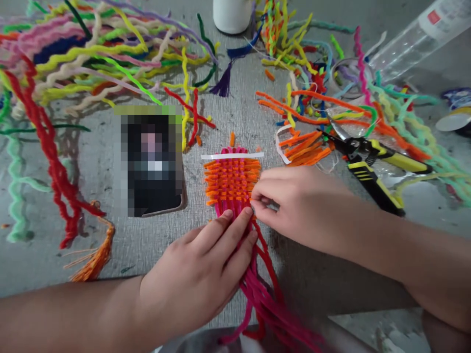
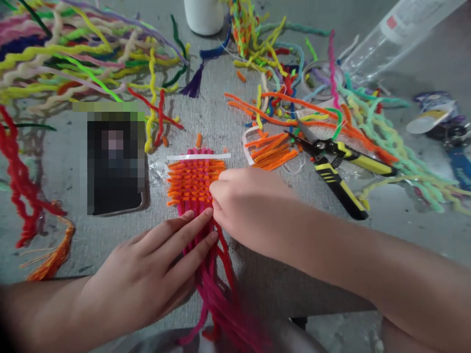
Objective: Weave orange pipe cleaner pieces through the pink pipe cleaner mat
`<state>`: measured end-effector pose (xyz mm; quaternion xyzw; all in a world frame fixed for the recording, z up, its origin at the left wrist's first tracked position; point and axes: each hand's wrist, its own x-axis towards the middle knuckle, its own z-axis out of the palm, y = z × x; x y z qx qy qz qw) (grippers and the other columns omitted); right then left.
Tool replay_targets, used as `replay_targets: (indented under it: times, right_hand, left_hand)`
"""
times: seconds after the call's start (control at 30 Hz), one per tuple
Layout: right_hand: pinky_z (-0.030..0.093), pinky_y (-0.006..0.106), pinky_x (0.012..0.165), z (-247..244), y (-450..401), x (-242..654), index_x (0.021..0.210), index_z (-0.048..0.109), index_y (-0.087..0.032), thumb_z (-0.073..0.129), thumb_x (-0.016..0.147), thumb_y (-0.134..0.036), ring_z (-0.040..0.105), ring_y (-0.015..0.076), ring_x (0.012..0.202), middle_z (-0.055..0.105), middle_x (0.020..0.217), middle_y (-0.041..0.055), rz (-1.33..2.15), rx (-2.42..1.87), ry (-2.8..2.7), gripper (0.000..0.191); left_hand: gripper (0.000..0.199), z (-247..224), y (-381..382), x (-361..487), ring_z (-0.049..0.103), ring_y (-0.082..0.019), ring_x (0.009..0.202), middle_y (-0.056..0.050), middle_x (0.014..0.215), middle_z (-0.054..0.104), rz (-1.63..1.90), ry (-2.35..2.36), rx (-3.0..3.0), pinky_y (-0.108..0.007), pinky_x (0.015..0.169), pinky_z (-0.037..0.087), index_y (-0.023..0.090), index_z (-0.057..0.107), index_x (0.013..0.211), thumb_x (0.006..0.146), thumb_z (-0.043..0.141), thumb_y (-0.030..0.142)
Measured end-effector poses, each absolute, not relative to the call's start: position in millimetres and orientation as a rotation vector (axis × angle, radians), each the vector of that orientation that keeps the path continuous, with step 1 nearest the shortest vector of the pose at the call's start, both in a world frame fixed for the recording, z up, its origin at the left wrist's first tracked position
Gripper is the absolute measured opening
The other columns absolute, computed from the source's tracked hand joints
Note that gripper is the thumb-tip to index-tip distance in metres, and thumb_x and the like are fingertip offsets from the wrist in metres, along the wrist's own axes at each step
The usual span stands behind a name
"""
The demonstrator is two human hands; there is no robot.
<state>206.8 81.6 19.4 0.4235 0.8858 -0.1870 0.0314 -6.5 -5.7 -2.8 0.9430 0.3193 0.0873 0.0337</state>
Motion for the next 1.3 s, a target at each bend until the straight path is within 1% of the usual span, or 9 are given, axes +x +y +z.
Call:
replay_targets:
  times: [0.17,0.33,0.53,0.67,0.77,0.93,1.13,1.23,1.3]
  right_hand:
    - [0.028,0.032,0.059,17,74,205,0.07,0.059,-0.019,0.059,0.091,-0.015,0.049,0.0152,0.063,0.058,0.07,0.0026,-0.487,1.369,2.755,0.022]
    - [0.027,0.032,0.058,14,79,208,0.068,0.058,-0.019,0.059,0.087,-0.013,0.042,0.0131,0.057,0.056,0.067,0.0013,-0.431,1.345,2.87,0.02]
    - [0.027,0.032,0.06,14,85,212,0.069,0.057,-0.018,0.057,0.09,-0.016,0.044,0.0125,0.06,0.057,0.069,0.0004,-0.541,1.274,2.893,0.022]
    - [0.025,0.032,0.06,15,84,212,0.069,0.056,-0.019,0.057,0.089,-0.017,0.043,0.0126,0.06,0.056,0.069,0.0,-0.517,1.268,2.904,0.021]
    - [0.023,0.033,0.059,15,82,211,0.07,0.056,-0.019,0.056,0.091,-0.018,0.041,0.0122,0.059,0.056,0.071,0.0,-0.501,1.281,2.907,0.021]
    - [0.025,0.032,0.061,13,87,212,0.074,0.058,-0.018,0.055,0.093,-0.019,0.044,0.0126,0.062,0.058,0.072,0.0007,-0.524,1.279,2.883,0.02]
    - [0.025,0.033,0.061,16,88,212,0.076,0.058,-0.017,0.054,0.093,-0.017,0.045,0.0133,0.063,0.059,0.073,0.002,-0.501,1.272,2.81,0.018]
    - [0.024,0.033,0.06,21,82,214,0.076,0.059,-0.018,0.057,0.092,-0.018,0.045,0.0137,0.063,0.059,0.074,0.0022,-0.497,1.232,2.867,0.016]
    - [0.024,0.033,0.06,23,79,216,0.078,0.061,-0.018,0.06,0.091,-0.021,0.047,0.0143,0.065,0.06,0.076,0.002,-0.573,1.167,2.883,0.013]
  left_hand:
    - [0.05,-2,-11,-6,0.065,-0.032,0.127,-0.015,0.154,0.057,0.183,0.984,2.91,-0.039,0.092,0.063,0.013,0.061,0.142,0.096,0.059,0.031]
    - [0.05,-1,-15,-5,0.065,-0.031,0.128,-0.017,0.153,0.058,0.156,0.99,2.911,-0.039,0.097,0.061,0.012,0.063,0.14,0.094,0.061,0.033]
    - [0.049,-1,-12,-4,0.066,-0.031,0.126,-0.019,0.152,0.058,0.185,0.993,2.912,-0.037,0.091,0.065,0.011,0.062,0.141,0.094,0.061,0.028]
    - [0.057,0,-14,-3,0.062,-0.044,0.13,-0.032,0.15,0.053,0.233,1.132,2.873,-0.047,0.082,0.067,0.013,0.058,0.144,0.09,0.068,0.029]
    - [0.061,0,-15,-4,0.056,-0.051,0.135,-0.035,0.147,0.053,0.232,1.13,2.857,-0.056,0.087,0.066,0.013,0.057,0.143,0.088,0.071,0.034]
    - [0.058,1,-11,-6,0.055,-0.047,0.138,-0.034,0.147,0.055,0.195,1.057,2.864,-0.057,0.097,0.062,0.012,0.057,0.143,0.09,0.068,0.034]
    - [0.059,2,-9,-9,0.058,-0.05,0.134,-0.038,0.146,0.052,0.228,1.03,2.864,-0.059,0.094,0.063,0.009,0.054,0.144,0.092,0.068,0.031]
    - [0.053,6,-5,-12,0.061,-0.046,0.13,-0.036,0.147,0.051,0.319,1.066,2.855,-0.057,0.091,0.065,0.009,0.053,0.144,0.095,0.064,0.027]
    - [0.047,11,0,-15,0.064,-0.043,0.123,-0.033,0.14,0.057,0.375,1.075,2.857,-0.055,0.089,0.066,0.005,0.057,0.138,0.096,0.061,0.025]
